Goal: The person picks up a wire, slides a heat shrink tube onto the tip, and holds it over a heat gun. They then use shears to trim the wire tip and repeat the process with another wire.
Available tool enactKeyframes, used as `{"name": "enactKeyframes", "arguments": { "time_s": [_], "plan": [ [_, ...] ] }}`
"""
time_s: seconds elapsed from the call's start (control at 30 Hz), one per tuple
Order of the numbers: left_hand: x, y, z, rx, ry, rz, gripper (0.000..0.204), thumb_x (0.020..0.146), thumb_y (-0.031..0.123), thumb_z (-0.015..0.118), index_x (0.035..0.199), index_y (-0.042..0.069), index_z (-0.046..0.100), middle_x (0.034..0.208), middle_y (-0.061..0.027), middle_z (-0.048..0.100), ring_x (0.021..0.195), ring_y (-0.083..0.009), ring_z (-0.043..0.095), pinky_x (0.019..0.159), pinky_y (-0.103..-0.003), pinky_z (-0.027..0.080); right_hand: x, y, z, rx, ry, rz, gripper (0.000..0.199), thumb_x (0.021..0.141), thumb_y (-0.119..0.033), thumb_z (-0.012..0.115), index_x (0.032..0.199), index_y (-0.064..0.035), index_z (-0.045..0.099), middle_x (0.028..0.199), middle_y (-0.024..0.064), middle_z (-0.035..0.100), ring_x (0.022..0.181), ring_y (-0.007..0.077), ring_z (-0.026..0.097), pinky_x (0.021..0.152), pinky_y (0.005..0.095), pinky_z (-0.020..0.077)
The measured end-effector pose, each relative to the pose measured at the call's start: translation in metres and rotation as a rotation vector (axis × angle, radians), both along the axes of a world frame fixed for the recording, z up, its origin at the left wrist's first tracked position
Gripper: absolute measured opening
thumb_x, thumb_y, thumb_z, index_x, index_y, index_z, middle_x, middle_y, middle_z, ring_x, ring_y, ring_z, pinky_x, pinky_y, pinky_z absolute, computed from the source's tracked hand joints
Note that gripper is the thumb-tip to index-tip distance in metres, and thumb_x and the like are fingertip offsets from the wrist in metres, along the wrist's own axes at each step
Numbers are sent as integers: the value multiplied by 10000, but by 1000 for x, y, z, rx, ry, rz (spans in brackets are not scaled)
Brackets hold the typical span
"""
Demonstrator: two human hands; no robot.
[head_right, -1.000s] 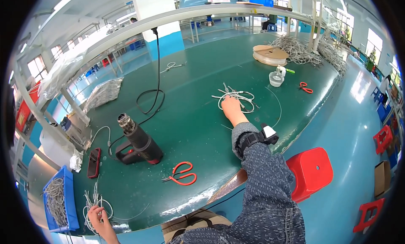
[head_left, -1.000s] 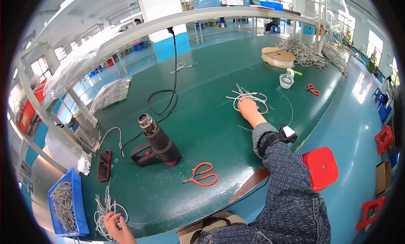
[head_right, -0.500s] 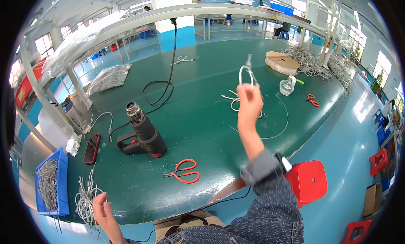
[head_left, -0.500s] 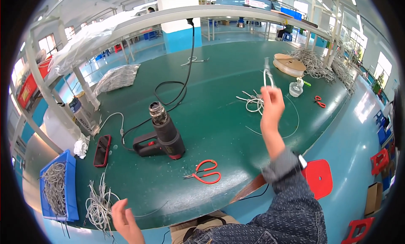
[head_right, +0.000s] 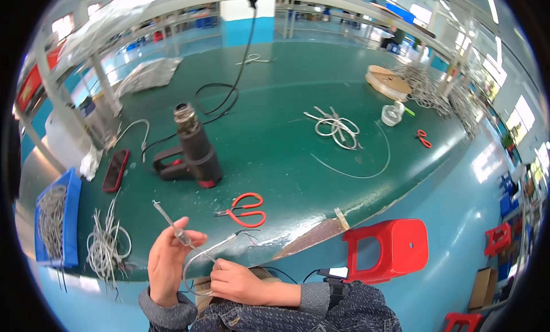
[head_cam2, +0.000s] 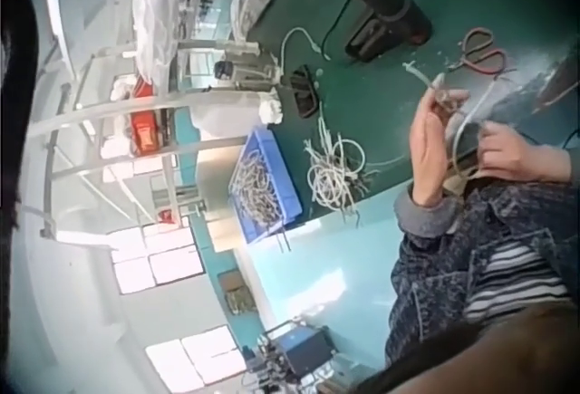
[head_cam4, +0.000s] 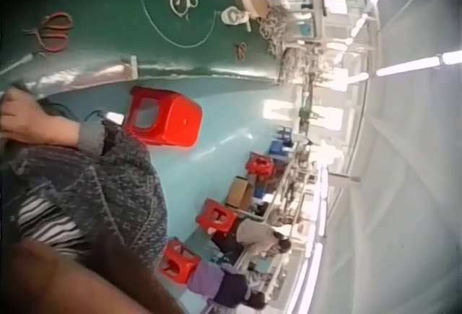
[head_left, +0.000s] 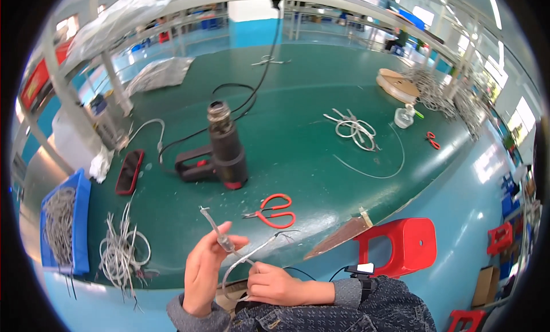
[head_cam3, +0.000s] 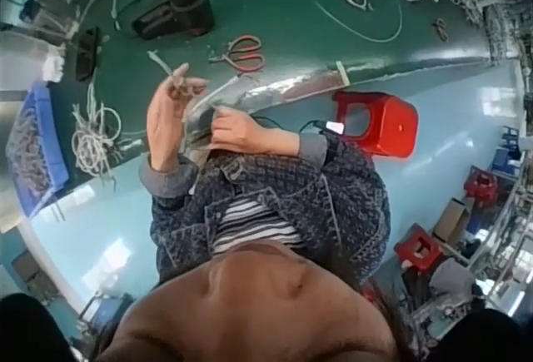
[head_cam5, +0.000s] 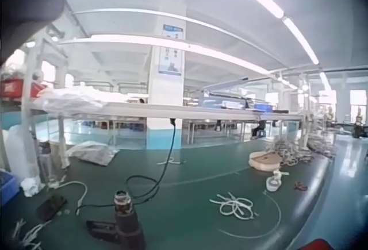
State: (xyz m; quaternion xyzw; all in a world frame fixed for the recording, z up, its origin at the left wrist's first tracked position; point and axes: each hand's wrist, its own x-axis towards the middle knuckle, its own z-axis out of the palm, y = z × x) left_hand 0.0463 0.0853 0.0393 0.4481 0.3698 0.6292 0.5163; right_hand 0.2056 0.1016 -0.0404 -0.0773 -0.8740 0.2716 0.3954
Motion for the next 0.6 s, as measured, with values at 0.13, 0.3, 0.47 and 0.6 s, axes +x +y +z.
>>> {"name": "enactKeyframes", "arguments": {
  "time_s": [0.13,0.3,0.47,0.6],
  "plan": [
    [-16,-3,-12,-58,194,21,400,995,288,389,1188,-47,494,924,-137,598,865,-197,591,777,-320,484,0,-5,10,-120,-35,143,176,745,-131,677,833,-24,569,855,78,534,725,266,581,623,353,477],
    [-19,-13,-6,-34,213,144,279,990,178,399,1087,-35,551,765,-49,567,711,-112,551,683,-255,464,7,7,53,-180,-71,132,234,766,-136,696,946,-17,607,928,91,571,682,262,592,557,340,488],
    [-13,-24,-1,-16,358,162,316,986,247,431,1045,-39,552,749,-45,564,692,-109,543,654,-249,451,-2,38,91,-478,68,-195,150,786,19,576,918,7,646,911,100,613,642,127,588,554,222,436],
    [-9,-24,-3,6,396,148,233,965,175,462,1044,-12,576,749,-40,569,672,-106,547,637,-244,452,-24,48,103,-913,261,-70,154,822,46,514,916,41,636,878,95,605,604,94,538,525,209,402]
  ]
}}
